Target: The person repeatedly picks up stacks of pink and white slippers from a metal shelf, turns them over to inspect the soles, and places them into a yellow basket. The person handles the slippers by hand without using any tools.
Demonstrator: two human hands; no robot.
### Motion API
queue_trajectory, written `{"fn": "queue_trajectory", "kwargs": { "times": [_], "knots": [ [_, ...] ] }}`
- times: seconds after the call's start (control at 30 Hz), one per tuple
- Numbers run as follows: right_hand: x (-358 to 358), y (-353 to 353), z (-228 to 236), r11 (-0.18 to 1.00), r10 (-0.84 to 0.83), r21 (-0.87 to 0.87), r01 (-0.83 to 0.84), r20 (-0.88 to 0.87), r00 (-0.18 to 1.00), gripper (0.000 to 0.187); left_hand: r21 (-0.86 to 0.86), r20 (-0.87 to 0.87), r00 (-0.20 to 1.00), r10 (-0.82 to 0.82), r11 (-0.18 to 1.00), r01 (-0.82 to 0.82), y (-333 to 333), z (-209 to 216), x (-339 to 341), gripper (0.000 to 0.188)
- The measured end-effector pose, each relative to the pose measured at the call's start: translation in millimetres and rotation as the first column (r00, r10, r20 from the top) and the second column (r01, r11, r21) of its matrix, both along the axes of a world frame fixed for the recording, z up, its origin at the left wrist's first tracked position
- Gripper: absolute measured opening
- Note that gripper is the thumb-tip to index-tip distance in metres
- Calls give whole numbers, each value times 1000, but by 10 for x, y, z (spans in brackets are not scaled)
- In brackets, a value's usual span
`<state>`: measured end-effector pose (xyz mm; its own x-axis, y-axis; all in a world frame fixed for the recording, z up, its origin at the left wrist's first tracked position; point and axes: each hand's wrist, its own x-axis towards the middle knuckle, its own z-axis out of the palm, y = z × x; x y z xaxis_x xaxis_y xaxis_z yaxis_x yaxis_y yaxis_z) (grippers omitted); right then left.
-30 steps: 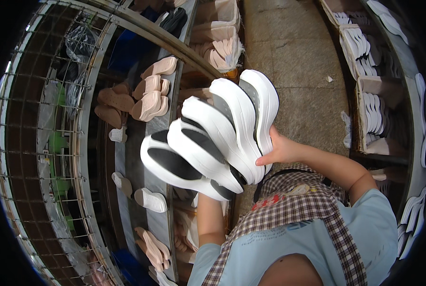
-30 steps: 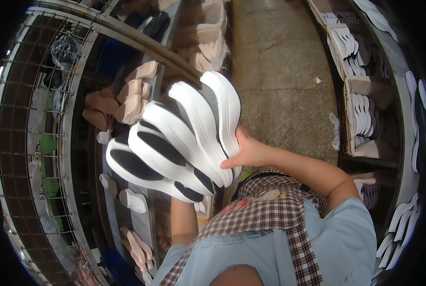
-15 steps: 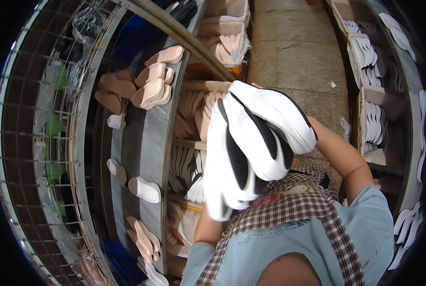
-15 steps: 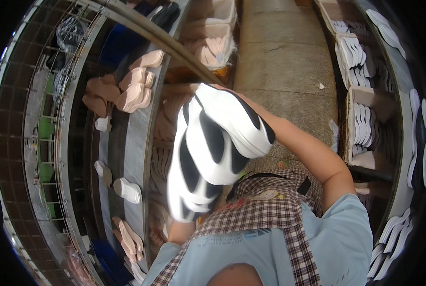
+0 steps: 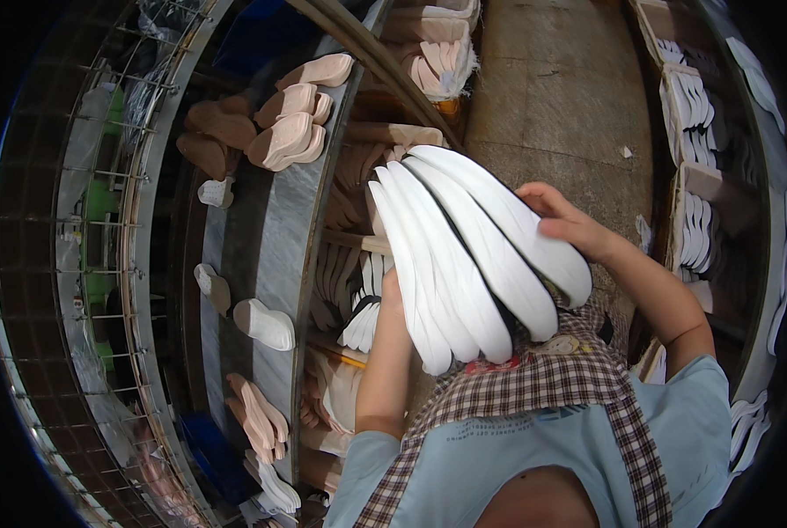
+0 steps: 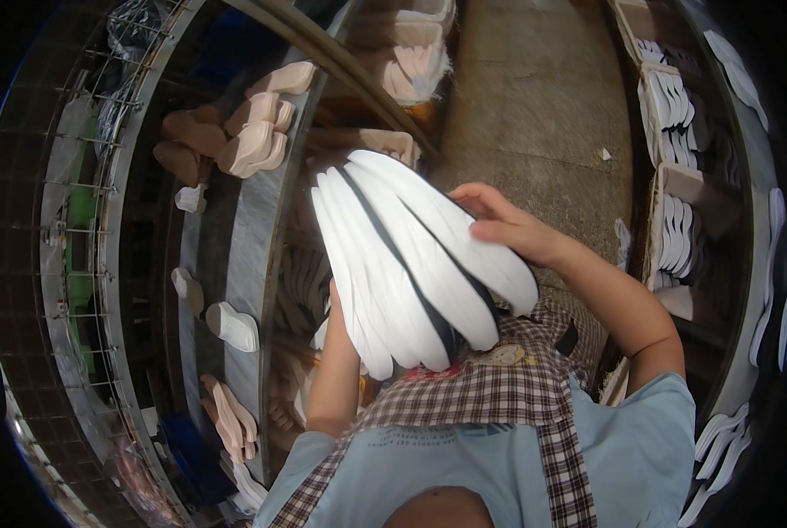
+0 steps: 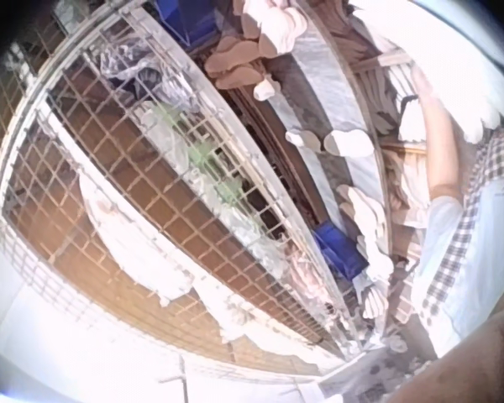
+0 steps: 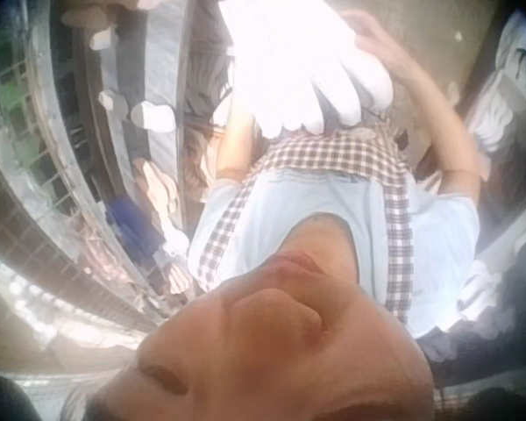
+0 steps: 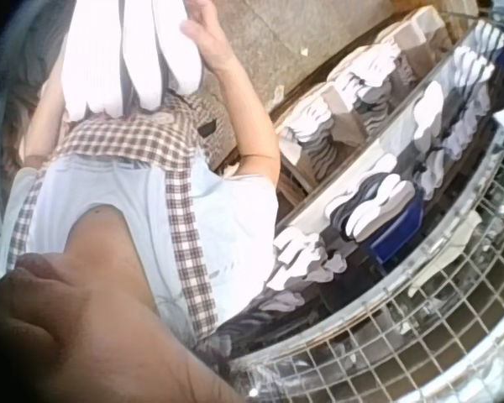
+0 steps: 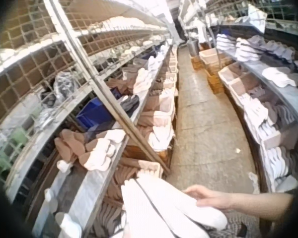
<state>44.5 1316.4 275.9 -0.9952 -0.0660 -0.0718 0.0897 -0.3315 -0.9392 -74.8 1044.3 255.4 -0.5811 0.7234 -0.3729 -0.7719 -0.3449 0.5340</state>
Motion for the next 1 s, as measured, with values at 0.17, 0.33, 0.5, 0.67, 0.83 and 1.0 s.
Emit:
{"fn": "queue_trajectory", "kwargs": {
  "times": [0.17, 0.33, 0.5, 0.67, 0.83, 1.0],
  "knots": [
    [59, -338, 347, 990, -87, 108, 95, -78, 993, 71, 49, -57, 995, -87, 995, 90, 101, 13, -141, 46],
    [-19, -202, 503, 889, -13, -458, 0, -25, 1000, 80, 168, -44, 987, -154, 973, 159, 193, -53, -93, 47],
    [10, -435, 54, 982, -111, -144, 124, 97, 989, 87, 248, -6, 981, -194, 950, 190, 282, -163, -51, 48],
    [73, -621, -414, 828, -15, -556, 75, 113, 994, 82, 316, 20, 978, -206, 930, 190, 326, -210, -45, 50],
    [61, -674, -621, 604, -7, -784, 139, 170, 985, 71, 345, 40, 971, -234, 915, 206, 347, -213, -39, 51],
    [82, -539, -750, 567, -29, -809, 154, 167, 986, 67, 361, 38, 970, -242, 908, 212, 361, -186, -38, 53]
  ]
}}
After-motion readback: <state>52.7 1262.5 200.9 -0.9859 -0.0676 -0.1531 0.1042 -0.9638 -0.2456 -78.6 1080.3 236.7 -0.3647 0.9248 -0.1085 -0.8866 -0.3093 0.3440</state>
